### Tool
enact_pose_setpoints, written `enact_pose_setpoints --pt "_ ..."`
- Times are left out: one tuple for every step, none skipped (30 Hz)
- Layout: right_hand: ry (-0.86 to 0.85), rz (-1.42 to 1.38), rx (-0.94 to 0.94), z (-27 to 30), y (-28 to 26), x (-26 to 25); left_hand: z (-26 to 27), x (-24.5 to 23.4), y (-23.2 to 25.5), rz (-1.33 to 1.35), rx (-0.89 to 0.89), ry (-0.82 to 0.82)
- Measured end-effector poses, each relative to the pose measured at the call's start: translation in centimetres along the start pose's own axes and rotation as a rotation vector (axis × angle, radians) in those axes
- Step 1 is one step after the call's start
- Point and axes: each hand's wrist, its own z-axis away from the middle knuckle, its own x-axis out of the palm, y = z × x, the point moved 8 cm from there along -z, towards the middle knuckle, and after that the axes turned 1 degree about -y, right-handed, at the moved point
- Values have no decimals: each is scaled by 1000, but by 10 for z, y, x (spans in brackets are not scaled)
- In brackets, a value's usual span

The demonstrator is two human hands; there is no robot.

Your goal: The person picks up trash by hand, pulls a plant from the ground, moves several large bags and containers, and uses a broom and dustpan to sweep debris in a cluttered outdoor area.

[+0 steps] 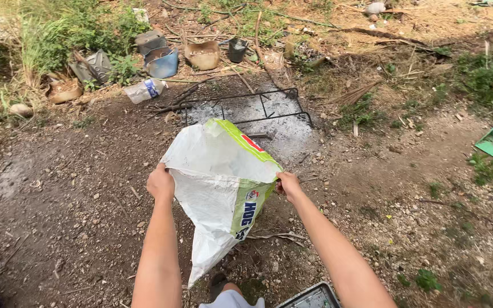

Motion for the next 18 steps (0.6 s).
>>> enact_pose_setpoints --pt "-39 19 13 -6 3 19 -6 -7 -18 5 -27 17" --pt "-51 45 41 -14 5 38 -14 -13 -35 9 -54 35" --pt "-66 72 69 -21 10 58 -19 -21 -57 12 -84 55" --pt "-82 101 96 -28 13 79 -23 -27 -78 -7 -106 64" --pt "-107 102 108 -37 11 101 -32 -33 -94 -21 -122 77" --pt "-132 104 120 -44 10 125 -41 -39 -110 -35 -139 89" --pt "-161 102 131 -51 9 152 -52 -49 -127 -44 -177 103" --pt "-213 112 102 -61 3 183 -63 -58 -145 -53 -216 118" --pt "-255 123 76 -70 1 209 -71 -60 -162 -57 -252 123" --pt "-298 134 51 -79 -3 233 -80 -64 -175 -51 -265 147" --pt "-294 145 80 -87 -4 253 -89 -73 -189 -51 -278 172" --pt "-289 158 108 -95 -4 273 -99 -83 -200 -51 -290 196" --pt "-282 171 138 -105 -5 293 -111 -90 -211 -61 -304 207" --pt "-318 158 114 -117 -11 319 -123 -98 -221 -70 -317 218" --pt "-346 149 102 -124 -11 336 -125 -99 -229 -80 -335 214" --pt "-374 139 90 -130 -10 351 -128 -104 -236 -70 -343 235" --pt "-363 143 127 -138 -7 365 -136 -113 -245 -63 -349 259" --pt "-352 147 164 -146 -6 378 -143 -123 -253 -57 -354 283"
